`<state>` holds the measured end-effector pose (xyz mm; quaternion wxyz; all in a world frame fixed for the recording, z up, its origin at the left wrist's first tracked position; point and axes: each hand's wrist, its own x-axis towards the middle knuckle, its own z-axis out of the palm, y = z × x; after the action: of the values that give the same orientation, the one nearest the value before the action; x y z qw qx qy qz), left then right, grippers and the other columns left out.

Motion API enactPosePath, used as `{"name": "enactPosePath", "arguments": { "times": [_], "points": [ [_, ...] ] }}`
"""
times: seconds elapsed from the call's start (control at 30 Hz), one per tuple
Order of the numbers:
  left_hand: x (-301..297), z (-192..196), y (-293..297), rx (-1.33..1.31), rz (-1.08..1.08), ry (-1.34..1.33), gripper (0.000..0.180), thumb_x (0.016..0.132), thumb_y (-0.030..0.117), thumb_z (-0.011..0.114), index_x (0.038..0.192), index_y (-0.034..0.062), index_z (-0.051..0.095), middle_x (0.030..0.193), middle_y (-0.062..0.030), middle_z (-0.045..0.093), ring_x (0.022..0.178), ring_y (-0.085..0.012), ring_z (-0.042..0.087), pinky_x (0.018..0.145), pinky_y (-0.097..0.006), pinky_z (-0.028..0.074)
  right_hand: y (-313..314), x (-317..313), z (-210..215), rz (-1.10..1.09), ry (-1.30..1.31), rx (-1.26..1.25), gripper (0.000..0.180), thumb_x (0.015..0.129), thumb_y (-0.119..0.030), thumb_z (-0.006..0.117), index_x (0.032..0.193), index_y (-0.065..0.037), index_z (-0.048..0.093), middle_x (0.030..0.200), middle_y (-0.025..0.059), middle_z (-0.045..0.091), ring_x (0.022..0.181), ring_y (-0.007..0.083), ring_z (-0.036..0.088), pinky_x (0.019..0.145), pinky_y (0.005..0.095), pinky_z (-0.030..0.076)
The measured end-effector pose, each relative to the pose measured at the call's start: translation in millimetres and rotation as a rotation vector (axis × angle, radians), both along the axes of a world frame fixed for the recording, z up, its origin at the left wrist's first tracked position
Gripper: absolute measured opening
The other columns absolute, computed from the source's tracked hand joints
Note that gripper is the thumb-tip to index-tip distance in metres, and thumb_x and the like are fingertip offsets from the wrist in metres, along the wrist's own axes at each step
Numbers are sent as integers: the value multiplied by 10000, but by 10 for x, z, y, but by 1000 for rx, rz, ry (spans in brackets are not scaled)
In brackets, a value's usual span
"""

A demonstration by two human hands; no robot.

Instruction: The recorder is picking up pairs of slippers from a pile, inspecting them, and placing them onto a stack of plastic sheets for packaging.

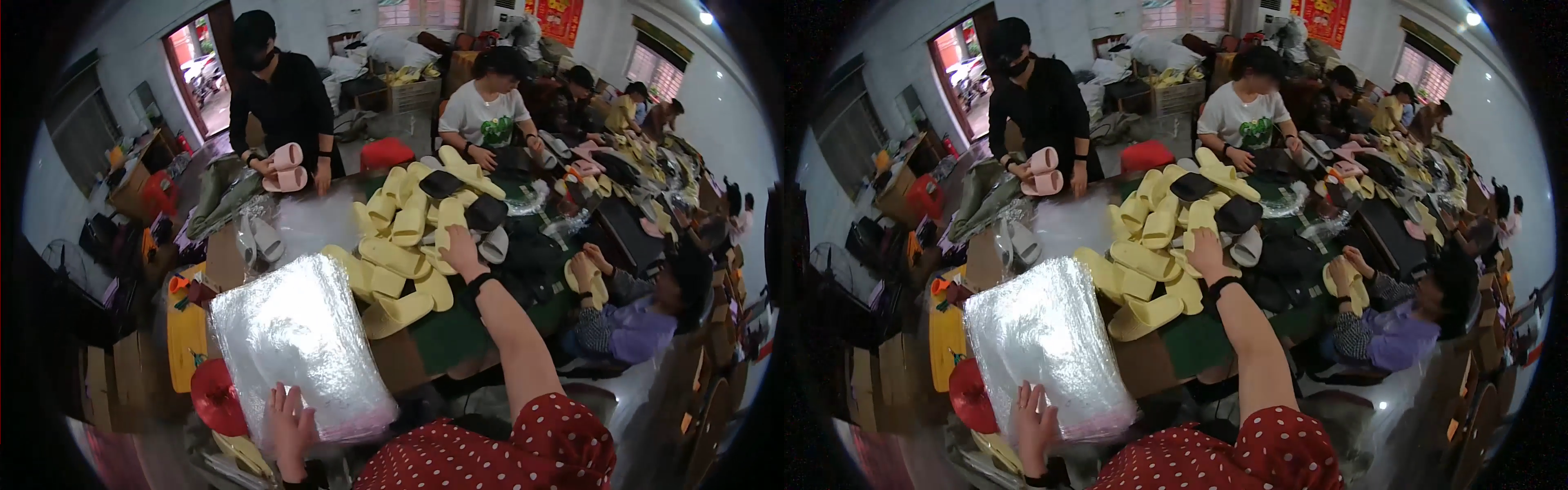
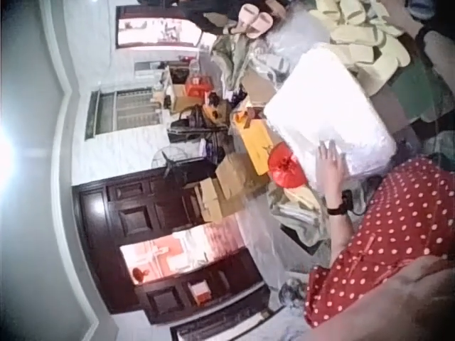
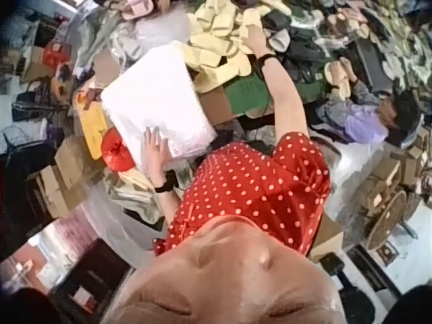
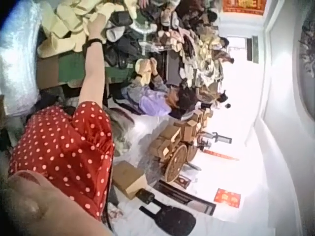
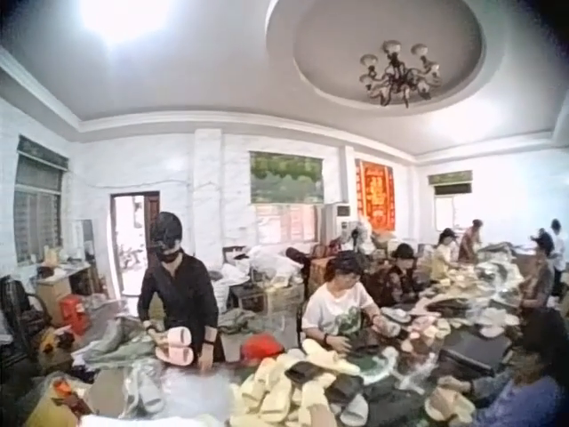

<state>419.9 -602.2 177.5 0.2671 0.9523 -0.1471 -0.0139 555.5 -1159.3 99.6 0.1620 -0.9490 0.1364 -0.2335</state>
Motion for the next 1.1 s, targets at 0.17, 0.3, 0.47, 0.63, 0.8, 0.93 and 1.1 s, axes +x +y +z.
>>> {"name": "enactPosePath", "arguments": {
  "times": [0.17, 0.3, 0.47, 0.63, 0.8, 0.93, 1.1],
  "points": [
    [-8, -86, -10, -23, 76, 30, 525, 766, 184, 729, 1271, 90, 618, 1475, -236, 444, 1378, -455, 368, 1121, -487, 327, -175, 206, -30, 33, 444, 60, 689, 773, -268, 754, 1356, -19, 483, 1341, 215, 524, 1266, 381, 489, 1040, 432, 428],
    [-23, -48, -78, -5, 100, 36, 527, 753, 168, 733, 1262, 88, 622, 1471, -224, 456, 1378, -438, 378, 1123, -480, 327, 62, -147, -146, 244, 273, 410, 599, 791, -303, 750, 1256, 30, 572, 1221, 232, 624, 1152, 380, 586, 988, 425, 464],
    [-30, -53, -79, 43, 86, 41, 516, 768, 160, 720, 1268, 82, 616, 1474, -215, 455, 1384, -427, 375, 1129, -481, 317, 440, -1065, -171, 128, 287, 668, 655, 819, -383, 749, 1262, 64, 566, 1192, 263, 634, 1127, 405, 599, 959, 419, 484],
    [20, -51, -124, 22, 54, -3, 519, 807, 179, 711, 1301, 77, 588, 1501, -201, 425, 1399, -411, 356, 1144, -479, 291, 667, -2032, -592, -89, 552, 638, 699, 776, -426, 776, 1236, 64, 584, 1173, 262, 646, 1108, 396, 615, 932, 431, 500],
    [39, -25, -117, 73, 52, 5, 514, 820, 181, 702, 1310, 81, 584, 1500, -193, 428, 1400, -412, 352, 1146, -480, 289, 831, -2269, -1014, -109, 612, 537, 817, 695, -381, 821, 1349, -12, 500, 1155, 233, 664, 1074, 393, 628, 904, 426, 514],
    [-5, -65, -65, 63, 33, -31, 511, 830, 187, 693, 1319, 93, 582, 1502, -187, 428, 1399, -413, 352, 1146, -478, 290, 895, -2071, -1192, 139, 637, 666, 912, 608, -314, 874, 1406, -117, 479, 1064, 219, 664, 1018, 366, 645, 859, 417, 517],
    [-54, -33, -99, 20, 45, -26, 506, 843, 205, 678, 1327, 98, 577, 1515, -186, 410, 1404, -413, 343, 1149, -476, 285, 1090, -1930, -1734, 221, 704, 984, 838, 658, -238, 833, 1396, -30, 495, 1270, 229, 616, 1148, 339, 611, 933, 387, 503]
  ]
}}
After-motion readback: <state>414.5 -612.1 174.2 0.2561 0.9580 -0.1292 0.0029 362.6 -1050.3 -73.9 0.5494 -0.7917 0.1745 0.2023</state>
